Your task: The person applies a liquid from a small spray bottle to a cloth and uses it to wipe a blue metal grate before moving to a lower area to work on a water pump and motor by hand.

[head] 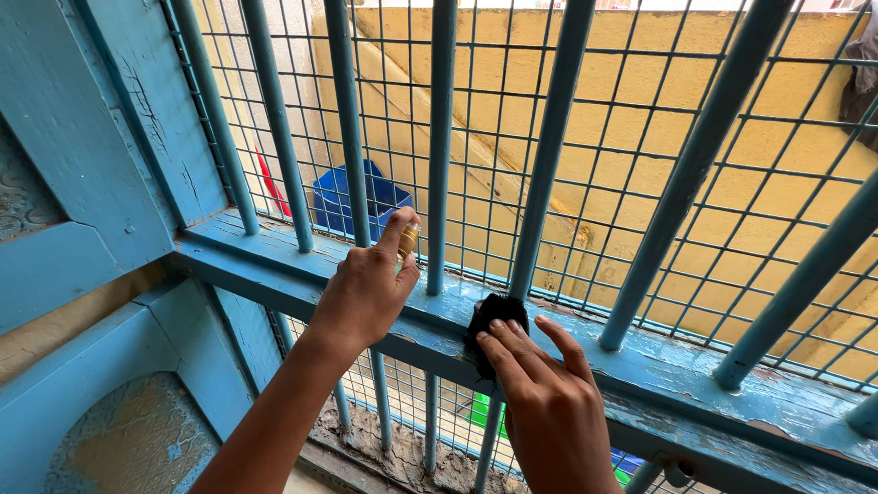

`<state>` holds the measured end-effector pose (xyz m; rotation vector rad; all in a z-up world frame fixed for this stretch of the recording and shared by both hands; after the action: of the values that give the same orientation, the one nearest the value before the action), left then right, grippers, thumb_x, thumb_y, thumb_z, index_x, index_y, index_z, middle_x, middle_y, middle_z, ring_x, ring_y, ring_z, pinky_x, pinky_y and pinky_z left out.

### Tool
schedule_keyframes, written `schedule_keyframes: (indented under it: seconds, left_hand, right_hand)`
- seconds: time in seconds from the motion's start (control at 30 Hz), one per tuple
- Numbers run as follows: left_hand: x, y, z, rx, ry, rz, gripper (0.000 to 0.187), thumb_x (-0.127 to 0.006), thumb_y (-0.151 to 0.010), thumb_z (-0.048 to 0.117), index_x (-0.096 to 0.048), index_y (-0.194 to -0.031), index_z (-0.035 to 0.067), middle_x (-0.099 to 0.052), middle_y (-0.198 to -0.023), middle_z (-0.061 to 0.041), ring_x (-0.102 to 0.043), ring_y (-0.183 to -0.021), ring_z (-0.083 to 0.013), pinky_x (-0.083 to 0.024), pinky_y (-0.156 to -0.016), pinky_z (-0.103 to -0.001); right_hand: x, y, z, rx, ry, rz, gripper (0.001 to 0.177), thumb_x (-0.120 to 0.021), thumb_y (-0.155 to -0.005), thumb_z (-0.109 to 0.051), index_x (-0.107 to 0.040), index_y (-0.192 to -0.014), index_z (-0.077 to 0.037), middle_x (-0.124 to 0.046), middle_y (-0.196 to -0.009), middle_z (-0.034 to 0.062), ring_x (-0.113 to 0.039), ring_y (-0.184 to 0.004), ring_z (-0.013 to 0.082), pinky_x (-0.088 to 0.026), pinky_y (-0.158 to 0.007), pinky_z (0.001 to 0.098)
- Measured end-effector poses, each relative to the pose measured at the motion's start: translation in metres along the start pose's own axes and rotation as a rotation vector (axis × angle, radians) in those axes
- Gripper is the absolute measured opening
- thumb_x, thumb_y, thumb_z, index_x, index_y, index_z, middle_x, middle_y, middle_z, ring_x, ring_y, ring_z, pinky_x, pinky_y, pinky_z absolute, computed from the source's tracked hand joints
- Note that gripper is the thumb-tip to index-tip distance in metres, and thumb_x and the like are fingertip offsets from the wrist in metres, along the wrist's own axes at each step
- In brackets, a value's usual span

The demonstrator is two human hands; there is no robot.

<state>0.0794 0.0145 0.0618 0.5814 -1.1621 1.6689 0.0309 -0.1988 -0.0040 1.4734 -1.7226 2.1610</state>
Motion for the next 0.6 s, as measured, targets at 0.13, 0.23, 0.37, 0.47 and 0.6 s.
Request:
schedule_keyframes:
  seconds: [0.13, 0.23, 0.37, 0.47, 0.6]
  left_hand:
    - [-0.001, 0.0, -0.002, -0.019, 0.021, 0.063, 0.051, -0.05, -0.102, 0.027, -0.029, -0.149, 0.027, -0.074, -0.09, -0.025, -0.074, -0.087, -0.044, -0.062, -0.077, -0.056]
    - [-0.003, -0.001, -0.004, 0.03, -0.001, 0.038, 0.053, -0.049, -0.102, 0.027, -0.027, -0.151, 0.026, -0.073, -0.094, -0.025, -0.074, -0.088, -0.0451, -0.062, -0.077, -0.056]
    - [-0.003, 0.001, -0.007, -0.018, 0.037, 0.093, 0.05, -0.051, -0.102, 0.027, -0.031, -0.148, 0.025, -0.074, -0.099, -0.025, -0.074, -0.09, -0.0446, -0.063, -0.076, -0.056]
    - [-0.003, 0.002, -0.01, -0.029, 0.06, 0.129, 0.052, -0.052, -0.102, 0.025, -0.03, -0.149, 0.024, -0.073, -0.101, -0.026, -0.074, -0.089, -0.0443, -0.063, -0.074, -0.055]
    - [-0.004, 0.004, -0.012, -0.029, 0.075, 0.138, 0.052, -0.051, -0.103, 0.025, -0.029, -0.15, 0.023, -0.073, -0.101, -0.026, -0.076, -0.088, -0.0412, -0.065, -0.073, -0.051]
  right_hand:
    - [-0.002, 0.002, 0.0, 0.001, 0.004, -0.003, 0.043, -0.073, -0.075, 0.005, -0.075, -0.114, -0.011, -0.072, -0.12, 0.0112, -0.068, -0.115, 0.0245, -0.032, -0.118, 0.0489]
    - [-0.003, 0.003, 0.0, 0.006, 0.014, 0.009, 0.043, -0.073, -0.075, 0.005, -0.074, -0.116, -0.011, -0.072, -0.121, 0.0116, -0.067, -0.115, 0.0249, -0.032, -0.118, 0.0486]
    - [-0.002, 0.004, -0.005, 0.02, 0.022, 0.028, 0.044, -0.073, -0.076, 0.005, -0.074, -0.117, -0.01, -0.072, -0.122, 0.0121, -0.068, -0.116, 0.0249, -0.032, -0.118, 0.0479]
    - [0.004, 0.002, -0.012, 0.042, 0.045, 0.045, 0.043, -0.074, -0.076, 0.004, -0.073, -0.117, -0.008, -0.073, -0.121, 0.0128, -0.068, -0.116, 0.0254, -0.035, -0.117, 0.0475]
    - [0.015, -0.008, -0.022, 0.035, 0.044, 0.024, 0.045, -0.076, -0.071, 0.001, -0.069, -0.115, -0.004, -0.074, -0.115, 0.0154, -0.068, -0.107, 0.0299, -0.041, -0.103, 0.0483]
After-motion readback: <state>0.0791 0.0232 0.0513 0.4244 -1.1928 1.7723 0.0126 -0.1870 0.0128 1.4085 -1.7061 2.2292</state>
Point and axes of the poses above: each hand's wrist, its own y-axis away from the middle knuckle, its own x-axis out of the back of the hand, z = x × y, the point moved 3 cm from there along -y, towards the middle knuckle
